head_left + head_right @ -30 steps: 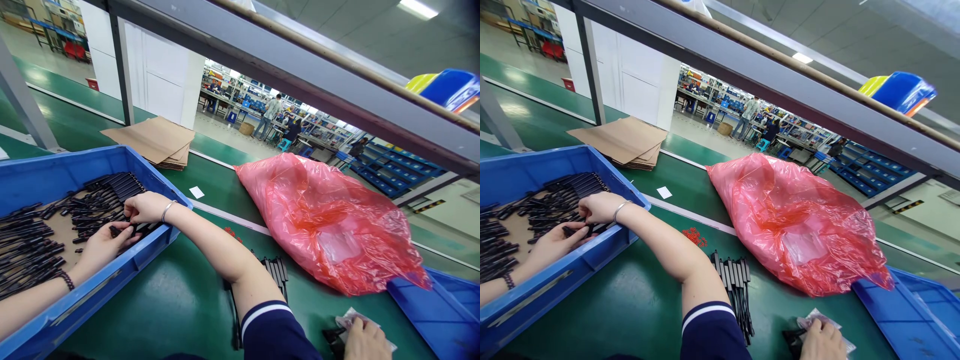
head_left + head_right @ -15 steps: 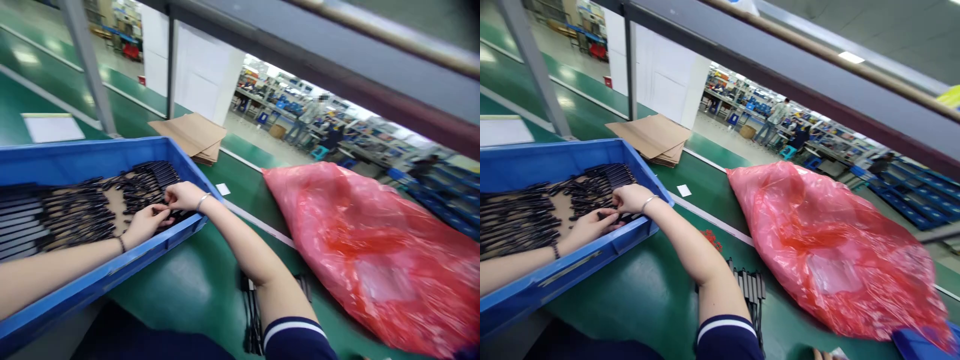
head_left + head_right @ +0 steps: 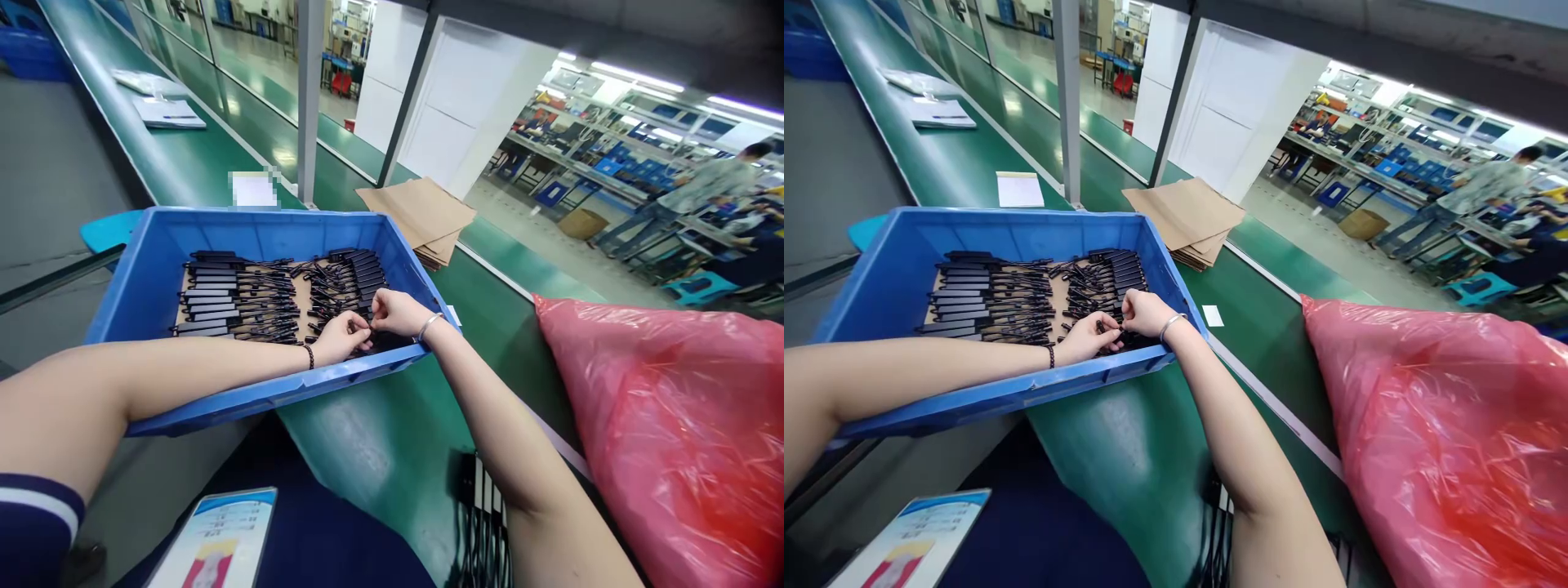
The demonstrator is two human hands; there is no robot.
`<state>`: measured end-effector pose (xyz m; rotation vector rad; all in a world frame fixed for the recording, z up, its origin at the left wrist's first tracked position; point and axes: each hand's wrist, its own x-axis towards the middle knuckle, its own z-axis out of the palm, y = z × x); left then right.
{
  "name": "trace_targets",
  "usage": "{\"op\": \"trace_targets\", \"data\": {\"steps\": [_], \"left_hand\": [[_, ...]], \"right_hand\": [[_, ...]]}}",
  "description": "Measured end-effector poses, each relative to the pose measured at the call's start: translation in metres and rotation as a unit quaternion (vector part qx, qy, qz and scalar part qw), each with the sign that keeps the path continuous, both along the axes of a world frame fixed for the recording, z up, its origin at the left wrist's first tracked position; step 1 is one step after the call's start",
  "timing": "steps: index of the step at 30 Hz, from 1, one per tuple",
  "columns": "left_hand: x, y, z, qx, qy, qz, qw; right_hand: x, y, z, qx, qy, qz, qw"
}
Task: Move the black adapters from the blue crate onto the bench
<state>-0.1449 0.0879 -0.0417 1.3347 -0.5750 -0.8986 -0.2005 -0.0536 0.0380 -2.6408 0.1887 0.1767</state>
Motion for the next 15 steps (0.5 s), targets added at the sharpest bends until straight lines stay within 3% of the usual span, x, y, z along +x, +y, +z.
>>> {"op": "trace_targets", "data": {"steps": [4, 8, 11, 13, 15], "left_hand": [[0.000, -0.001, 0.003, -0.018, 0.028, 0.023, 0.999], [-0.003, 0.005, 0.011, -0.017, 0.009, 0.004, 1.000], [-0.003, 0.007, 0.010, -0.016, 0.009, 0.003, 1.000], [-0.002, 0.005, 0.006, 0.001, 0.033, 0.027, 0.999], [-0.001, 0.003, 0.003, 0.021, 0.049, 0.038, 0.998]], "right_hand": [[0.002, -0.003, 0.000, -0.030, -0.053, -0.036, 0.997], [-0.010, 0.004, 0.016, -0.056, -0.264, -0.120, 0.956], [-0.038, -0.002, 0.036, -0.065, -0.342, -0.168, 0.922], [-0.068, -0.020, 0.043, -0.089, -0.335, -0.199, 0.916], [-0.107, -0.048, 0.039, -0.107, -0.286, -0.238, 0.922]]}}
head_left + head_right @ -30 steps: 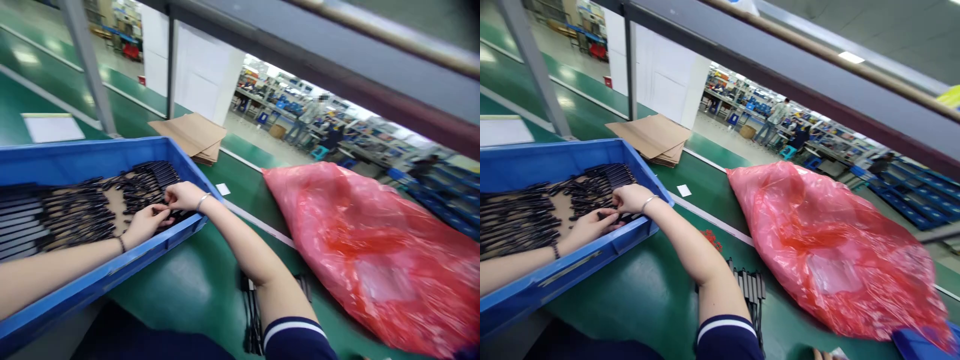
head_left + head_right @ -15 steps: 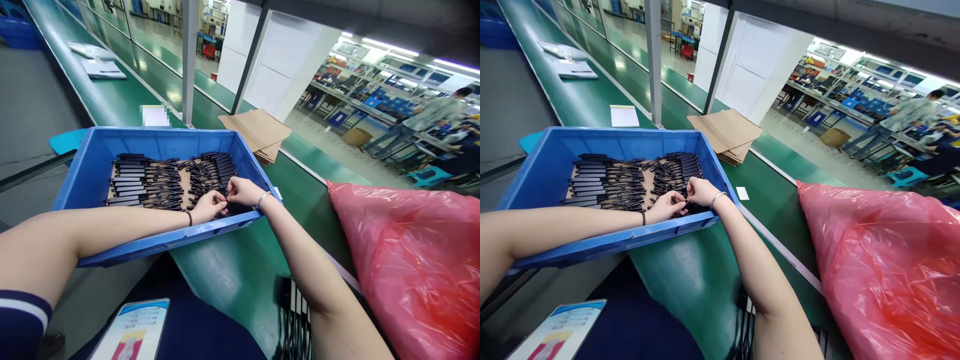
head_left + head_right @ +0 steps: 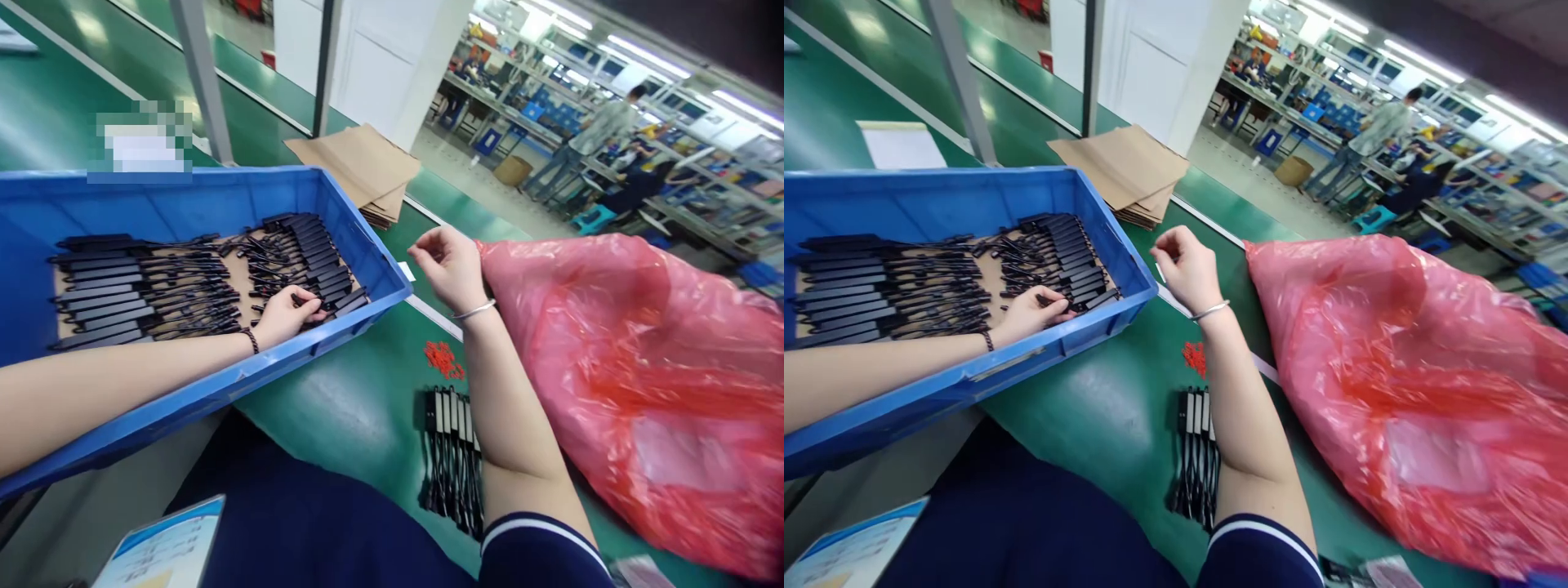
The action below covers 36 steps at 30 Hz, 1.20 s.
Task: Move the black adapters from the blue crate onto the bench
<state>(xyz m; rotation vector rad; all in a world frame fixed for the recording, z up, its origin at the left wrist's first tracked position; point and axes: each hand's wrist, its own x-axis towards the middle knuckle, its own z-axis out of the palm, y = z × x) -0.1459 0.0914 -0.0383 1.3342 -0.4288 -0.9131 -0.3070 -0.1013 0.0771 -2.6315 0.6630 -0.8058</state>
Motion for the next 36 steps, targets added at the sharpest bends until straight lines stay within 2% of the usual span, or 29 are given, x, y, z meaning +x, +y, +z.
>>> {"op": "trace_targets", "data": {"steps": [2, 3, 6, 9, 13, 16, 20, 24, 26, 29, 31, 33, 36], "left_hand": [[0.000, -0.001, 0.000, 0.019, -0.006, -0.005, 1.000], [0.000, -0.001, 0.001, 0.023, -0.010, -0.009, 1.000], [-0.002, -0.001, 0.008, -0.017, 0.026, -0.005, 1.000], [-0.004, -0.002, 0.013, -0.084, 0.081, -0.004, 0.993], [-0.006, -0.002, 0.015, -0.110, 0.068, -0.033, 0.991], [-0.004, 0.000, 0.014, -0.090, 0.023, -0.049, 0.994], [0.000, 0.001, 0.019, 0.003, -0.049, -0.063, 0.997], [0.004, 0.000, 0.023, 0.081, -0.123, -0.073, 0.986], [0.010, 0.000, 0.022, 0.097, -0.222, -0.066, 0.968], [0.022, 0.002, 0.021, 0.127, -0.411, -0.039, 0.902], [0.028, 0.006, 0.022, 0.141, -0.460, -0.042, 0.876], [0.031, 0.011, 0.024, 0.133, -0.443, -0.060, 0.884], [0.027, 0.015, 0.027, 0.092, -0.354, -0.073, 0.928]], "right_hand": [[-0.042, -0.028, -0.017, 0.032, 0.100, -0.048, 0.993], [-0.062, -0.040, -0.029, 0.050, 0.173, -0.074, 0.981], [-0.108, -0.059, -0.071, 0.076, 0.263, -0.114, 0.955], [-0.128, -0.056, -0.103, 0.089, 0.297, -0.119, 0.943], [-0.131, -0.041, -0.121, 0.083, 0.303, -0.097, 0.944], [-0.130, -0.034, -0.125, 0.072, 0.312, -0.075, 0.945], [-0.128, -0.029, -0.125, 0.053, 0.336, -0.051, 0.939], [-0.122, -0.022, -0.121, 0.014, 0.364, -0.035, 0.931], [-0.118, -0.020, -0.120, -0.009, 0.373, -0.027, 0.927], [-0.113, -0.020, -0.117, -0.040, 0.376, -0.013, 0.926], [-0.109, -0.022, -0.112, -0.049, 0.368, -0.023, 0.928], [-0.102, -0.022, -0.100, -0.048, 0.340, -0.056, 0.937], [-0.081, -0.008, -0.071, -0.052, 0.227, -0.094, 0.968]]}}
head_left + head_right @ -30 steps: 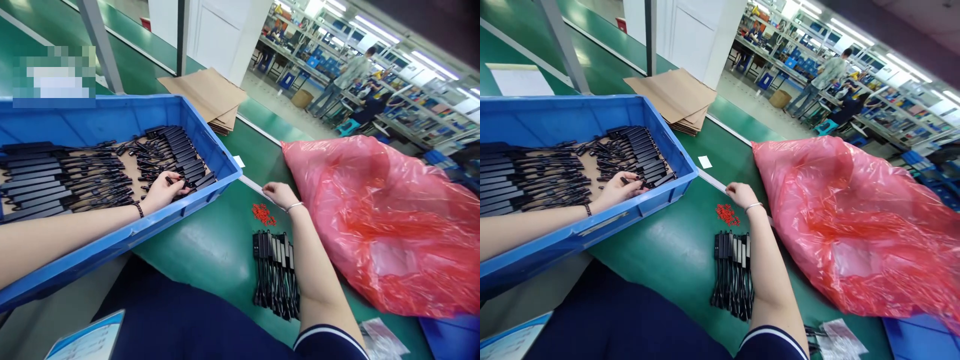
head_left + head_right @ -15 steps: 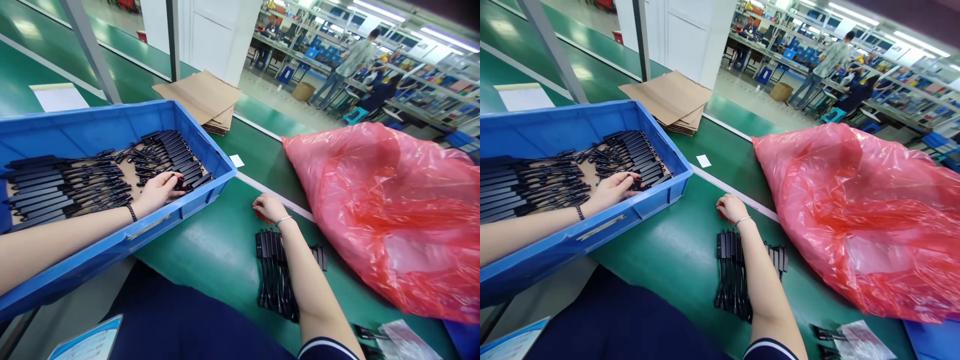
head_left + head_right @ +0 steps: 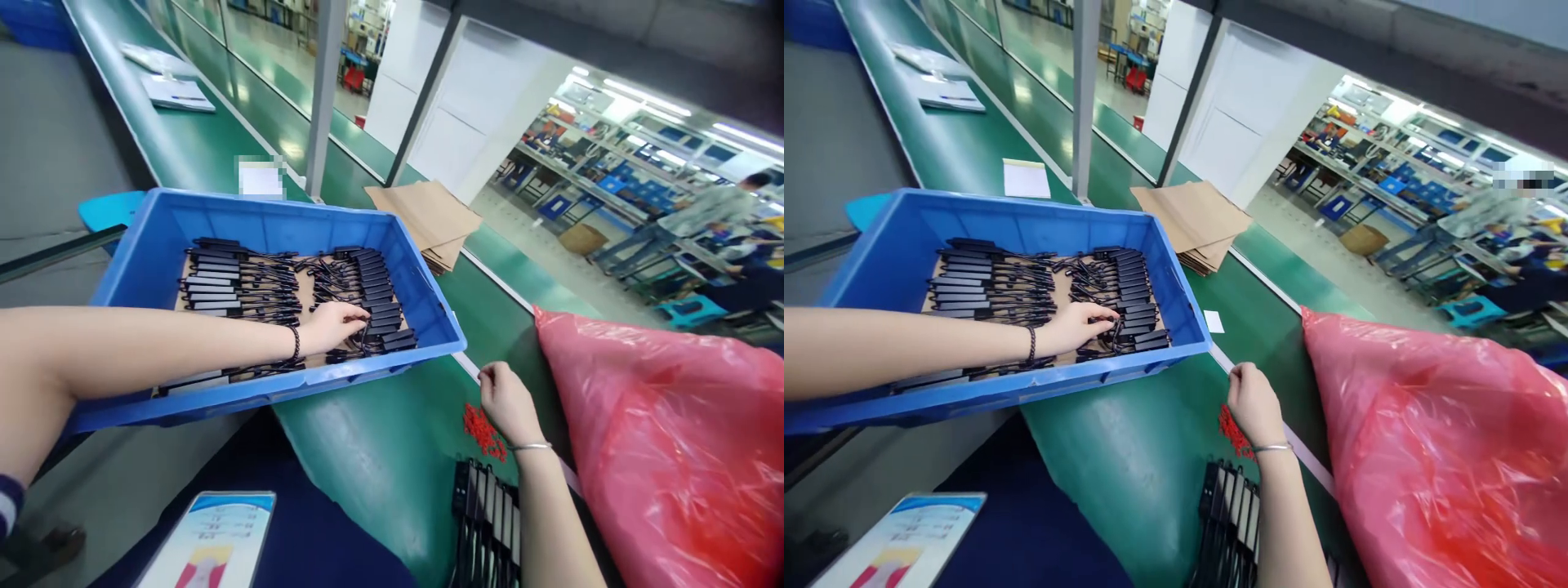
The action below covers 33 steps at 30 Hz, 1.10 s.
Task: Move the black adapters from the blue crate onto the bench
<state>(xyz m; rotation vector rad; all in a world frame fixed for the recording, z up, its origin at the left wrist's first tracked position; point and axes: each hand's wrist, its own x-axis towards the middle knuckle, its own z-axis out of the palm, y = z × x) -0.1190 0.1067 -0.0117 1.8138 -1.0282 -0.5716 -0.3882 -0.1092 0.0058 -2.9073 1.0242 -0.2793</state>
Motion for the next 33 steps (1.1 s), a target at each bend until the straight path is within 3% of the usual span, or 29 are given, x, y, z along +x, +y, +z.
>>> {"op": "trace_targets", "data": {"steps": [4, 7, 10, 13, 19, 33], "left_hand": [[-0.009, -0.005, -0.006, -0.069, 0.180, -0.013, 0.981], [-0.011, -0.010, -0.013, -0.090, 0.239, -0.021, 0.967], [-0.011, -0.012, -0.020, -0.113, 0.269, -0.027, 0.956], [-0.009, -0.013, -0.027, -0.125, 0.289, -0.002, 0.949], [-0.004, -0.015, -0.032, -0.087, 0.310, 0.033, 0.946], [-0.001, -0.015, -0.034, -0.096, 0.274, 0.036, 0.956]], "right_hand": [[0.056, 0.043, 0.046, -0.006, -0.135, 0.073, 0.988], [0.112, 0.073, 0.066, 0.011, -0.048, 0.238, 0.970], [0.160, 0.087, 0.067, 0.015, 0.078, 0.331, 0.940], [0.188, 0.089, 0.055, 0.027, 0.144, 0.319, 0.936], [0.195, 0.084, 0.039, 0.075, 0.149, 0.310, 0.936], [0.196, 0.082, 0.039, 0.076, 0.143, 0.259, 0.952]]}}
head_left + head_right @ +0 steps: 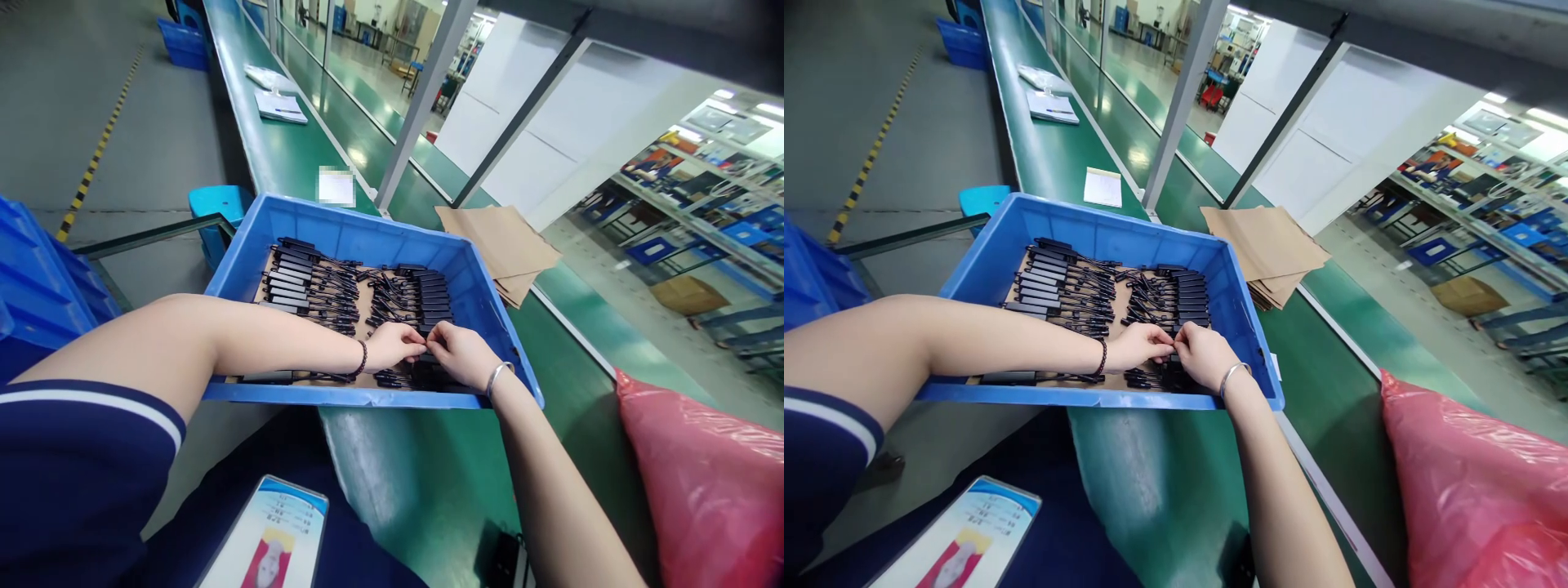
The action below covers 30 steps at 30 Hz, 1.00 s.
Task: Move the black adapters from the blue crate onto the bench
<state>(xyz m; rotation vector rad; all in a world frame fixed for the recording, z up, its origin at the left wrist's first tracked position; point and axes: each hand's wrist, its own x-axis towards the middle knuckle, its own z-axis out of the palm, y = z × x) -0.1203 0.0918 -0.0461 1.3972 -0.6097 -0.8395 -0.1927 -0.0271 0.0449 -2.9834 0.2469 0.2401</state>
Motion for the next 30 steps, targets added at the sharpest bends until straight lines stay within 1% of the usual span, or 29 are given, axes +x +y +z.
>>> {"op": "trace_targets", "data": {"steps": [2, 5, 8, 13, 17, 20, 25, 30], "left_hand": [[-0.001, 0.001, 0.001, 0.000, -0.004, -0.002, 1.000], [-0.001, 0.001, 0.003, 0.008, -0.015, -0.005, 1.000], [0.000, -0.001, 0.004, 0.020, -0.060, -0.010, 0.998], [0.008, -0.004, -0.001, 0.037, -0.118, -0.022, 0.992], [0.013, -0.003, -0.005, 0.018, -0.141, -0.045, 0.989], [0.013, -0.001, -0.002, 0.001, -0.132, -0.047, 0.990], [0.011, 0.004, 0.005, -0.014, -0.078, -0.059, 0.995], [0.009, 0.005, 0.009, -0.023, -0.063, -0.048, 0.997]], "right_hand": [[0.001, -0.001, 0.000, 0.011, 0.011, -0.006, 1.000], [0.001, -0.001, 0.000, 0.017, 0.030, 0.001, 0.999], [0.001, -0.001, 0.000, 0.002, 0.049, 0.007, 0.999], [0.001, -0.002, -0.003, -0.034, 0.081, 0.020, 0.996], [0.000, -0.003, -0.003, -0.033, 0.092, 0.025, 0.995], [0.000, -0.001, -0.001, -0.031, 0.102, 0.017, 0.994], [0.001, -0.003, -0.005, -0.029, 0.111, 0.005, 0.993], [0.001, -0.007, -0.007, -0.004, 0.094, -0.027, 0.995]]}}
